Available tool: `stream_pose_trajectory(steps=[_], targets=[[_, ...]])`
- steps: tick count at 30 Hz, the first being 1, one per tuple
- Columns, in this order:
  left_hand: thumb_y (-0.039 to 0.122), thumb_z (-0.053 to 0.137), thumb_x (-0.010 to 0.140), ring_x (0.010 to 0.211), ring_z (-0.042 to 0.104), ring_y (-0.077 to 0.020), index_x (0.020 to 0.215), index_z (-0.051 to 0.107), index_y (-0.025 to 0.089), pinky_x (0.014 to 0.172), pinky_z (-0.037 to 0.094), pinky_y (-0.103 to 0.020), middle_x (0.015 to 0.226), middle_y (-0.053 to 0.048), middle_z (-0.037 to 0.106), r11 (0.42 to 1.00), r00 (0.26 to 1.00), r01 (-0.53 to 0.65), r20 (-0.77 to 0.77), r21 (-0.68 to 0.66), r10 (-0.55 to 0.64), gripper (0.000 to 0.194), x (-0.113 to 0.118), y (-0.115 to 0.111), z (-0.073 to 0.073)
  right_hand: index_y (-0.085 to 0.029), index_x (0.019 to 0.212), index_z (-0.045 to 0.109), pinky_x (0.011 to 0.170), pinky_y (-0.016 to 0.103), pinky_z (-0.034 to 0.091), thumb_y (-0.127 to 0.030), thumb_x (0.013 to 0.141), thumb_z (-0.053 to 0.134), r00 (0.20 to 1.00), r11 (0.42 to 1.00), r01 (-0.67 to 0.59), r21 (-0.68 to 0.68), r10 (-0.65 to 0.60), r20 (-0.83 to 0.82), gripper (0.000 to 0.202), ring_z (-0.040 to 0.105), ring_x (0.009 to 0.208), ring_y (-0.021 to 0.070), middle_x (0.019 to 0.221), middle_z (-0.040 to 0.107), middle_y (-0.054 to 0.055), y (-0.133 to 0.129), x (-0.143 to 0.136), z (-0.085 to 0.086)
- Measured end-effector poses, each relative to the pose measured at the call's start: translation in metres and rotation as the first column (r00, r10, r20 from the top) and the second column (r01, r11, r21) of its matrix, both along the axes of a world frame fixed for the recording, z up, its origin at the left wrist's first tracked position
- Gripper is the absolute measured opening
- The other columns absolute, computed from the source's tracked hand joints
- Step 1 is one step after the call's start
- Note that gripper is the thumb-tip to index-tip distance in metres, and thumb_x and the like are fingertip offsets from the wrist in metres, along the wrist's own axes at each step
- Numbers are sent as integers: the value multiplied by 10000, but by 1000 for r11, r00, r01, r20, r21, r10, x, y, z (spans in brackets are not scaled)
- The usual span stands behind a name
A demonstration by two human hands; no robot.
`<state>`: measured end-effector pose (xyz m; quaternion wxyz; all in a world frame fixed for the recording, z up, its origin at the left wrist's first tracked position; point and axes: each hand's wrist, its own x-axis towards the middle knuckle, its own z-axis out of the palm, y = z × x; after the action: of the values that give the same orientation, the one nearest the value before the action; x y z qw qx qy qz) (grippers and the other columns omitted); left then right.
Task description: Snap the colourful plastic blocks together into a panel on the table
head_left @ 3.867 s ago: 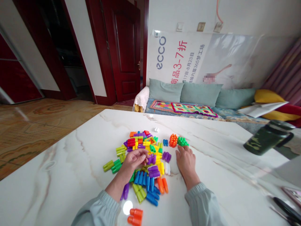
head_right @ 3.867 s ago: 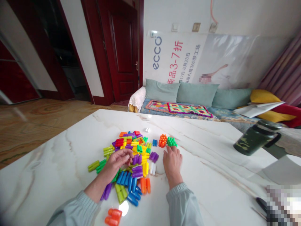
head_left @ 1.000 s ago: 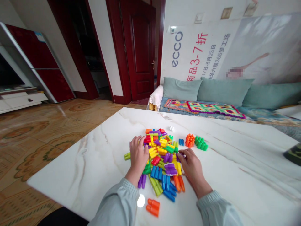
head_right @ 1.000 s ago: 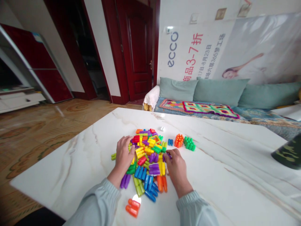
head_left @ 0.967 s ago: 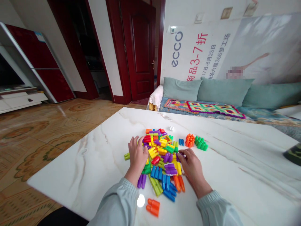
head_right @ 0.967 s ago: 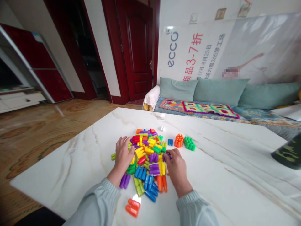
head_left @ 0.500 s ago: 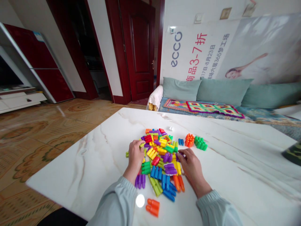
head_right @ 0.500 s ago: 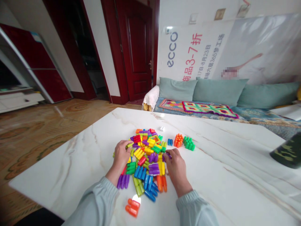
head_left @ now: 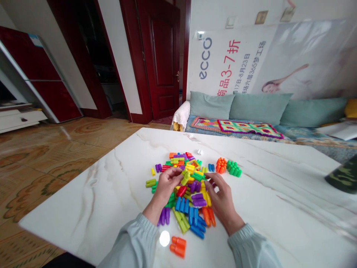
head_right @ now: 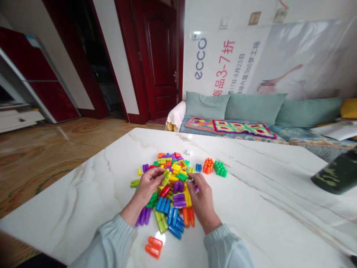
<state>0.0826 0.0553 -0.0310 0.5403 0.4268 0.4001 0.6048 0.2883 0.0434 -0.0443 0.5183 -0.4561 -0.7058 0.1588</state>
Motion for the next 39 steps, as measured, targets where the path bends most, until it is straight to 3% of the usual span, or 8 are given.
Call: stream_pose_trajectory(steps=[6,10,17,20,28,31,35,39], targets=[[336,860,633,720,678,-137,945,649,157,612,541,-211,866,-30,710,988,988,153,10,25,-153,417,5,-11,8,-256,1243,619,853,332,513,-316,905,607,982,981,-191,-17,191,-16,343,622,975,201,1078,658,63,-7,-12,5],[304,873,614,721,673,-143,932,624,161,621,539,-215,804,-20,694,968,968,250,-28,32,-249,429,9,-11,6,-256,1256,617,821,324,520,-351,878,654,958,959,-283,-35,281,-49,391,632,947,204,1054,670,59,-8,-13,8],[316,856,626,618,607,-108,774,618,152,583,494,-202,700,10,648,975,967,212,-158,72,-199,325,11,-9,-1,-239,1168,652,775,311,523,-384,797,746,942,949,-316,10,315,-111,410,625,905,202,1023,648,62,-10,-16,13],[299,838,648,663,628,-121,760,629,151,625,507,-214,761,-15,686,976,965,196,-196,95,-175,280,11,-9,-1,-225,1120,654,738,291,531,-361,796,745,931,938,-347,-19,343,-125,363,626,893,191,1054,627,70,-12,-17,14],[240,749,739,721,678,-165,808,669,166,684,541,-255,797,-40,723,967,937,212,-311,142,-160,129,12,-11,-5,-209,1054,601,735,287,516,-326,795,679,963,960,-270,-75,267,-43,295,611,841,176,1011,642,52,-16,-20,17],[197,665,798,791,692,-185,839,703,183,747,550,-285,854,-51,738,952,895,170,-444,254,-42,57,11,-12,-3,-206,1101,568,738,294,506,-317,791,670,988,986,-153,-72,151,-32,345,607,789,172,905,655,23,-15,-19,9],[151,592,832,862,689,-196,847,719,210,832,539,-314,884,-47,741,886,795,6,-540,463,277,140,7,-9,2,-202,1159,552,705,285,500,-351,814,673,999,999,14,-33,-16,-42,395,586,731,161,839,629,3,-10,-15,0],[169,582,841,865,692,-201,897,718,204,815,551,-311,906,-57,735,879,779,-129,-502,460,376,151,2,-6,1,-211,1166,601,737,293,509,-401,853,646,997,999,33,-34,-31,72,369,606,805,173,1008,636,49,-5,-13,0]])
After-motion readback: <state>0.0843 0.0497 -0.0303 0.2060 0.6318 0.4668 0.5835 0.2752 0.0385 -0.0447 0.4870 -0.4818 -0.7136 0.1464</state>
